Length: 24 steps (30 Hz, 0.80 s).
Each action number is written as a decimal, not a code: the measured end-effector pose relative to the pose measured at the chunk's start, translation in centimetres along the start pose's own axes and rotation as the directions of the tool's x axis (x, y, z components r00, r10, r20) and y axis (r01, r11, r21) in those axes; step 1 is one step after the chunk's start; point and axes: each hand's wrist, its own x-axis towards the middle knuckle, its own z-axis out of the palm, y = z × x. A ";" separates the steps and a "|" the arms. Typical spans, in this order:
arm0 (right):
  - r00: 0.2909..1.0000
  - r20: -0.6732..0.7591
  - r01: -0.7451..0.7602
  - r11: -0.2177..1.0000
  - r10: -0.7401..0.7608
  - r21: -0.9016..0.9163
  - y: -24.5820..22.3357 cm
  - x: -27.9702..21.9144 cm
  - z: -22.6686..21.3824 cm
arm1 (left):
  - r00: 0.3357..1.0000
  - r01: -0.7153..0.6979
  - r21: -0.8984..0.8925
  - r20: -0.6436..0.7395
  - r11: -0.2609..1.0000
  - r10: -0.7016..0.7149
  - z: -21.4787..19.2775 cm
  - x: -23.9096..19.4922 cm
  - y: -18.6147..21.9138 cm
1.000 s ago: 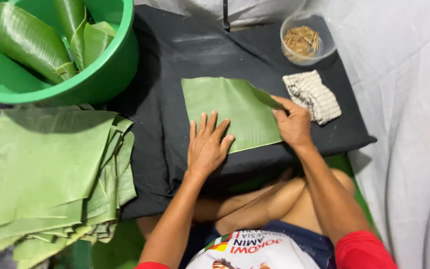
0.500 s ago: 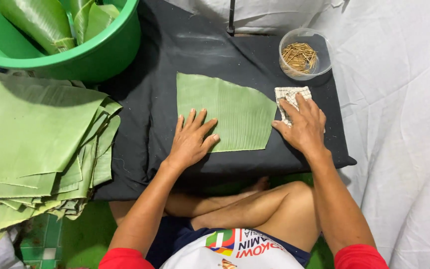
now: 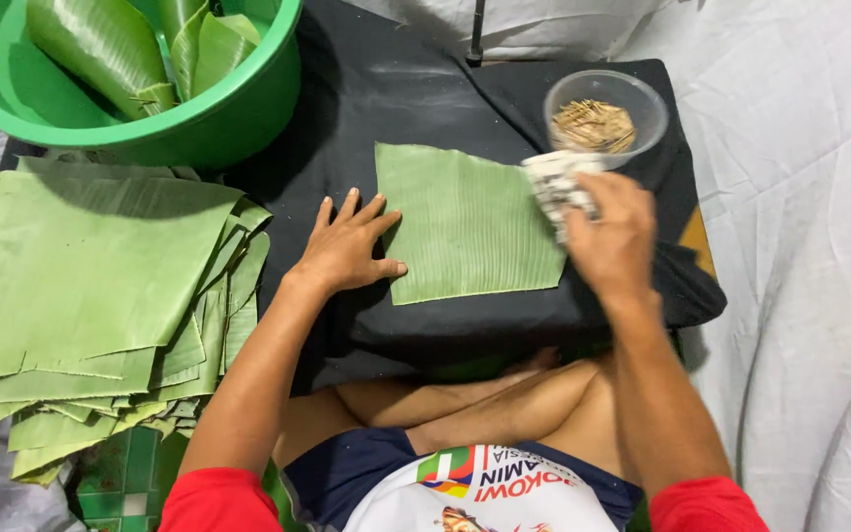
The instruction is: A person cleans individual banana leaves with a cloth and rolls them into cone shapes.
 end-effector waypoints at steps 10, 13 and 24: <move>0.982 0.102 -0.130 0.958 0.160 -0.256 0.7 -2.5 5.6 | 0.998 0.022 -0.030 0.059 0.999 -0.020 -1.4 -1.1 0.7; 0.992 -0.058 -0.122 0.984 0.116 -0.126 4.5 -0.6 3.7 | 0.996 0.034 -0.035 0.081 0.999 -0.031 -1.7 -0.8 0.8; 0.771 0.363 -0.366 0.831 0.523 -0.419 16.0 0.3 3.0 | 0.993 0.072 -0.084 0.101 0.994 -0.063 -1.4 -0.7 0.7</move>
